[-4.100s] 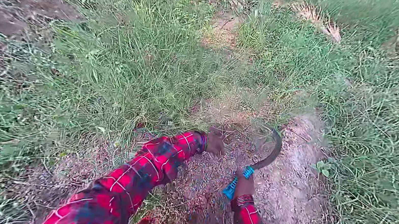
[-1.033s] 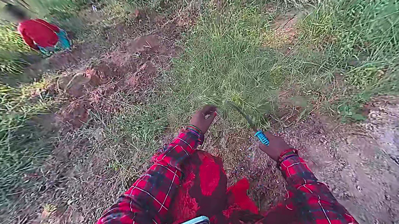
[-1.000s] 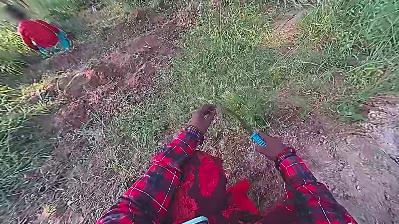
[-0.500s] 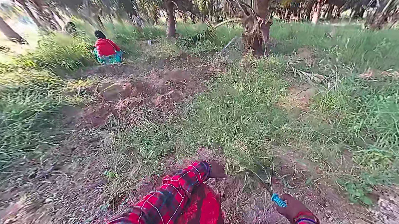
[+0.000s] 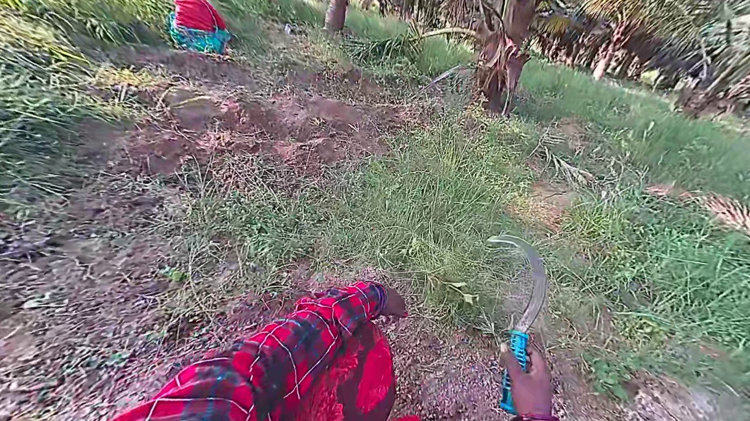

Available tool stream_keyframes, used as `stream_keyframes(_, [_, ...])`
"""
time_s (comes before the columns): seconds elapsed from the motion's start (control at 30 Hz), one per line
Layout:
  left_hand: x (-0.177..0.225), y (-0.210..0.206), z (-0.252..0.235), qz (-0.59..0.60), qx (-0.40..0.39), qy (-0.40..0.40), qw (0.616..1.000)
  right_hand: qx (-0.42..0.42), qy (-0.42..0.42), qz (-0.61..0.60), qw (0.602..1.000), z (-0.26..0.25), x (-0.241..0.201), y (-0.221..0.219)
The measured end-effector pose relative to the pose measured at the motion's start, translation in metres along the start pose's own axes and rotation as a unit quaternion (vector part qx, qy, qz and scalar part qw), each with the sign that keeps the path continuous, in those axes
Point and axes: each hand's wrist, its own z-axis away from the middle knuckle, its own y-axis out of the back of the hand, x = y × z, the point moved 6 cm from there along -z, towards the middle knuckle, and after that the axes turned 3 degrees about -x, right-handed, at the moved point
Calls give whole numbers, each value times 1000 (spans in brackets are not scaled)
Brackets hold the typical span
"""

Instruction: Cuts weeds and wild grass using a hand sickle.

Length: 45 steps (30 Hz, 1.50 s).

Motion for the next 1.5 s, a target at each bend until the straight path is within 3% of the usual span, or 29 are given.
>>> stream_keyframes(0.1, [-4,-1,2,59,11,7,998,55,82,-126,987,41,-30,-12])
stream_keyframes(0.2, [-8,-3,0,128,23,10,991,59,96,-149,982,62,-16,-23])
stream_keyframes(0.4, [10,-1,9,-81,-32,-10,996,40,94,-83,991,56,1,-29])
stream_keyframes(0.57, [-4,-3,4,-79,-28,-20,996,40,131,-78,987,50,-1,-25])
stream_keyframes(1.0, [-24,-11,-18,-36,-24,24,999,15,103,-113,988,42,14,-14])
stream_keyframes(1.03, [-30,-14,-24,-56,-24,4,998,14,99,-112,989,43,12,-14])
stream_keyframes(1.07, [-45,-17,-37,-84,-4,-66,994,10,94,-117,989,44,11,-14])
stream_keyframes(1.13, [-84,-24,-62,-125,116,-343,924,-3,90,-132,987,42,13,-19])
stream_keyframes(1.17, [-64,-22,-49,-93,25,-156,983,-3,89,-132,987,43,15,-20])
stream_keyframes(1.2, [-45,-19,-37,-45,-11,-32,998,-3,85,-136,987,45,16,-20])
stream_keyframes(1.23, [-28,-13,-20,-19,-18,16,1000,-4,83,-139,987,45,15,-20])
stream_keyframes(1.37, [-13,-3,4,0,-5,35,999,-19,86,-142,986,48,11,-22])
stream_keyframes(1.5, [-10,0,8,-63,-9,26,998,-6,84,-137,987,46,10,-22])
